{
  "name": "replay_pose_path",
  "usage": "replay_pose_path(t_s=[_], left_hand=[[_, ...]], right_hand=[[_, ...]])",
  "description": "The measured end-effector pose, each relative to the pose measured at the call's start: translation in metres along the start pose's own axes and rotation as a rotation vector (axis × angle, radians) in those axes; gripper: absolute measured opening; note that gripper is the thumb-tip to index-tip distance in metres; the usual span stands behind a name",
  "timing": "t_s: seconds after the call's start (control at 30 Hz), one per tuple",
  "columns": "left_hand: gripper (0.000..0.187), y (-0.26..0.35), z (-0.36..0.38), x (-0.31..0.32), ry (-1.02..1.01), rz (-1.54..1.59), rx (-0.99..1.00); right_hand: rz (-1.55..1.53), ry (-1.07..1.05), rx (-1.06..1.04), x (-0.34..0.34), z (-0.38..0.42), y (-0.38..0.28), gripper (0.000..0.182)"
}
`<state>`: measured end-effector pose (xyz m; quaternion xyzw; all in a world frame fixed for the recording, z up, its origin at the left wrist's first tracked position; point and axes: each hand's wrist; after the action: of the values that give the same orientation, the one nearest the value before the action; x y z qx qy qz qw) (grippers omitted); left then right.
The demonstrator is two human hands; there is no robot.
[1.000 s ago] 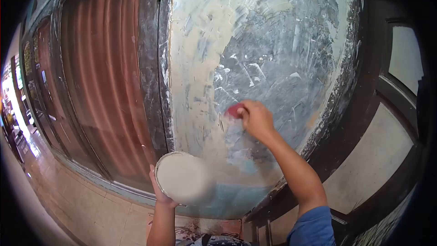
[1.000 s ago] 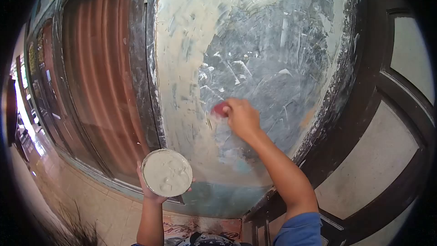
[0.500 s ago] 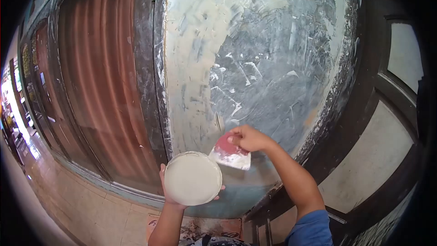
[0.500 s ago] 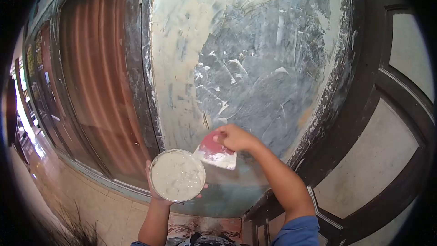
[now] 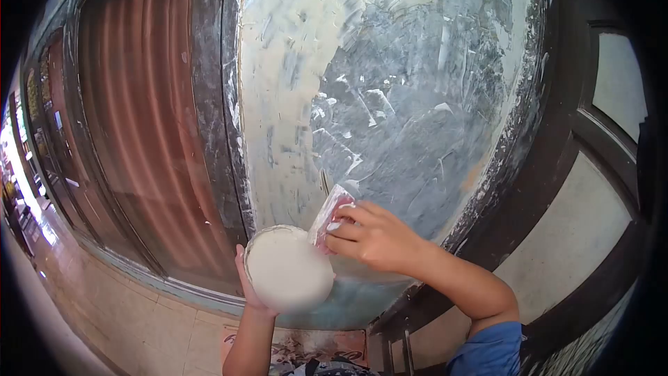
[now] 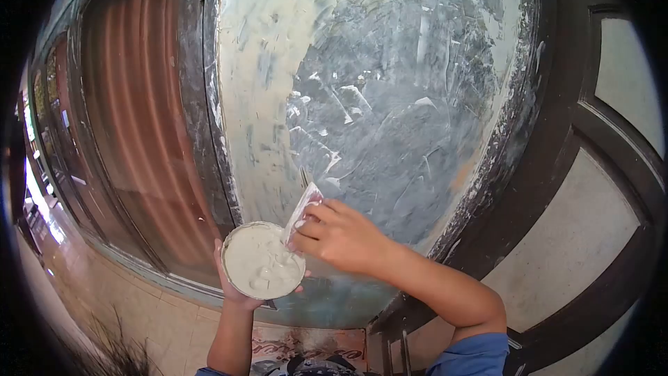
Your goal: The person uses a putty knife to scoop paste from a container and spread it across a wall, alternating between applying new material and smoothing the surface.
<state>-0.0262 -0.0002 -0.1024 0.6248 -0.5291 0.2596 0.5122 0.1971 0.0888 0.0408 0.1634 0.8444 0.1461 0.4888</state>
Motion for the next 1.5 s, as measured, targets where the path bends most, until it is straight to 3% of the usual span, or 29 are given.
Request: replay_pose_path(t_s=[0.07, 0.43, 0.53, 0.63, 0.8, 0.93, 1.0, 1.1, 1.17, 1.27, 1.5], left_hand=[[0.123, 0.001, 0.0, -0.003, -0.039, -0.021, -0.003], [0.124, 0.003, 0.004, -0.006, -0.074, 0.076, -0.05], [0.123, 0.003, 0.003, -0.006, -0.001, -0.095, -0.05], [0.123, 0.001, 0.002, -0.008, -0.069, 0.082, -0.029], [0.122, 0.004, 0.001, -0.013, -0.032, -0.035, -0.036], [0.122, 0.008, 0.001, -0.004, 0.016, -0.204, -0.021], [0.123, 0.007, 0.003, -0.01, -0.05, 0.067, -0.036], [0.123, 0.006, 0.006, -0.012, -0.066, 0.11, -0.021], [0.122, 0.009, 0.008, -0.012, -0.042, 0.05, -0.01], [0.122, 0.011, 0.012, -0.015, -0.012, 0.002, 0.009], [0.116, 0.015, 0.014, -0.02, 0.048, -0.005, 0.052]], right_hand=[[0.029, -0.1, -0.035, 0.003, 0.0, -0.006, 0.024], [-0.029, -0.042, -0.029, 0.008, -0.001, -0.006, 0.024], [-0.04, -0.031, -0.021, 0.007, 0.001, -0.004, 0.024], [-0.039, -0.025, -0.008, 0.008, 0.004, -0.002, 0.025], [-0.027, -0.033, 0.026, 0.006, 0.007, 0.001, 0.026], [0.028, -0.076, 0.123, 0.004, 0.01, 0.005, 0.028], [0.045, -0.085, 0.154, 0.004, 0.011, 0.013, 0.029], [-0.001, 0.055, 0.285, 0.009, 0.008, 0.036, 0.04], [-0.009, 0.155, 0.484, 0.011, 0.002, 0.047, 0.03], [-0.076, 0.172, 0.548, 0.03, 0.005, 0.065, 0.019], [-0.009, 0.223, 0.618, 0.05, -0.003, 0.085, 0.016]])
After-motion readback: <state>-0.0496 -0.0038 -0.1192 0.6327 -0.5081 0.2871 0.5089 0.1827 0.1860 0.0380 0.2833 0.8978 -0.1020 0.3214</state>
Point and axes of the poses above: each hand's wrist, its own z-axis away from the middle knuckle, its own x-axis out of the palm, y = z × x
